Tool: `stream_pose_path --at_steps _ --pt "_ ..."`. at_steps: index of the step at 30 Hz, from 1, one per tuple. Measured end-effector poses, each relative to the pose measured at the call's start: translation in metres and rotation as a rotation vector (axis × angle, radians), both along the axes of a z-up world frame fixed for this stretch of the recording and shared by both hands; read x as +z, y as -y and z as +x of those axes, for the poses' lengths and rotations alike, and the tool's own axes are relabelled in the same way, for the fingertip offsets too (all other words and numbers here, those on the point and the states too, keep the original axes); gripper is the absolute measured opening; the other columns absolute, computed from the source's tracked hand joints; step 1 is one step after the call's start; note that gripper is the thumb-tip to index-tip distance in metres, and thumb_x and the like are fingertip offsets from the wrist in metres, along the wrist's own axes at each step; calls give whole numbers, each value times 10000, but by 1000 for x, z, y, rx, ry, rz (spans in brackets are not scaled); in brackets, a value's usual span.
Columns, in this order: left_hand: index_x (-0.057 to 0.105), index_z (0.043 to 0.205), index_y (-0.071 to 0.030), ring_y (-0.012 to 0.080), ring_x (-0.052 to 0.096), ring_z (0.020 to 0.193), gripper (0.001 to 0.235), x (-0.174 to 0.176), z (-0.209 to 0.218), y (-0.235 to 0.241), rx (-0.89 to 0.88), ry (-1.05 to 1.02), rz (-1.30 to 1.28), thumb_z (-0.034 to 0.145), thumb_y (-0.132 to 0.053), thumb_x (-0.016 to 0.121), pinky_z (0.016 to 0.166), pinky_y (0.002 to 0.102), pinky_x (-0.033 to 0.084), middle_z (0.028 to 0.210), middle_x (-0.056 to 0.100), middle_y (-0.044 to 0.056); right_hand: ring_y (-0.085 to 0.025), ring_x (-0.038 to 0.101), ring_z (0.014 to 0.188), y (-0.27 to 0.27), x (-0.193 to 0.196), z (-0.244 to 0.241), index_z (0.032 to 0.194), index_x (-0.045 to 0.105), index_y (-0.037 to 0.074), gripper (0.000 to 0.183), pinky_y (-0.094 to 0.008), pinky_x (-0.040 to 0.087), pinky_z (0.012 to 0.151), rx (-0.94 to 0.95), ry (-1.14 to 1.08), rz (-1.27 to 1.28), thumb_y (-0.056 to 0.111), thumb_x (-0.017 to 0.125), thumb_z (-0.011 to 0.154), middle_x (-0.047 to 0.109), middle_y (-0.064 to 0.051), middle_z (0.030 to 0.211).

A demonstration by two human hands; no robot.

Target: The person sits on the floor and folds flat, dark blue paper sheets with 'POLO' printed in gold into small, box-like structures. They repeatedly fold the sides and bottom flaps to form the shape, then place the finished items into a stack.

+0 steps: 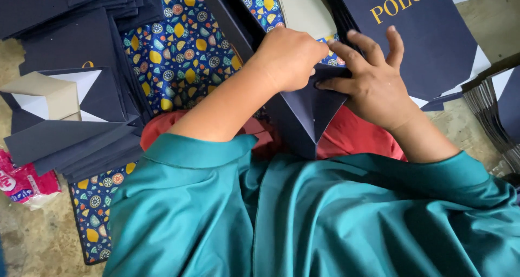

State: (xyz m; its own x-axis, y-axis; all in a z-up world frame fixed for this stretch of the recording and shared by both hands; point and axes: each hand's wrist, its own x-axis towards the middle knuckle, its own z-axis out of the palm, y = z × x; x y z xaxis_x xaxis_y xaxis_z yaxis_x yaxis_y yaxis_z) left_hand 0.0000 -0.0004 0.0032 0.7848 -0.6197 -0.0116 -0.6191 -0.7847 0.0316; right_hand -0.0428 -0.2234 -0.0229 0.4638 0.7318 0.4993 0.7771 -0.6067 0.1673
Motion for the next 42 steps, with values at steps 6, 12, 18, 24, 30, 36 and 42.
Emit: stream_pose_path --at_steps 6,12,18,24,30,36,42 --pt "653 1188 -222 400 692 969 246 8 3 -1 -12 -133 55 966 -326 660 753 579 515 1097 729 74 -286 623 1247 1 -1 0 1040 844 387 406 -605 207 1161 32 -35 27 37 830 834 718 22 1334" --pt "660 1118 -207 405 684 939 195 14 1 -3 -2 -142 3 960 -320 680 815 594 490 1060 725 84 -255 644 1123 -1 -5 0 987 849 358 455 -568 231 1142 55 12 81 -29 792 755 725 23 1146" --pt "711 1166 -238 295 668 1087 395 22 -2 14 79 -280 319 920 -548 694 947 509 444 1187 703 17 -261 668 1085 -14 -13 -7 968 849 303 383 -563 234 1133 132 23 182 -65 796 877 717 19 1052" --pt "703 1120 -212 288 654 1010 276 24 8 3 99 -389 281 985 -221 463 1070 564 343 1132 688 6 -339 618 1221 -12 -11 -12 1004 869 321 201 -596 145 1181 80 21 154 148 967 974 708 -103 1380" --pt "463 1539 -194 371 444 1408 555 21 22 -11 71 -551 281 1034 -423 483 1043 532 464 1713 212 11 -323 637 1253 -22 -2 -13 1027 867 375 185 -598 114 1195 78 48 120 202 917 1069 709 -62 1392" --pt "514 1499 -131 386 579 1226 567 14 28 -11 -28 -555 346 1061 -486 455 966 507 513 1458 523 135 -311 646 1171 -30 -4 -15 955 856 340 287 -584 208 1153 43 93 131 56 893 951 742 -27 1274" --pt "670 1269 -96 308 659 964 481 33 13 3 5 -606 361 1041 -489 516 774 445 540 1153 673 81 -260 683 1001 -29 -14 -13 990 861 259 288 -553 270 1088 70 158 221 -4 743 972 694 -1 1042"
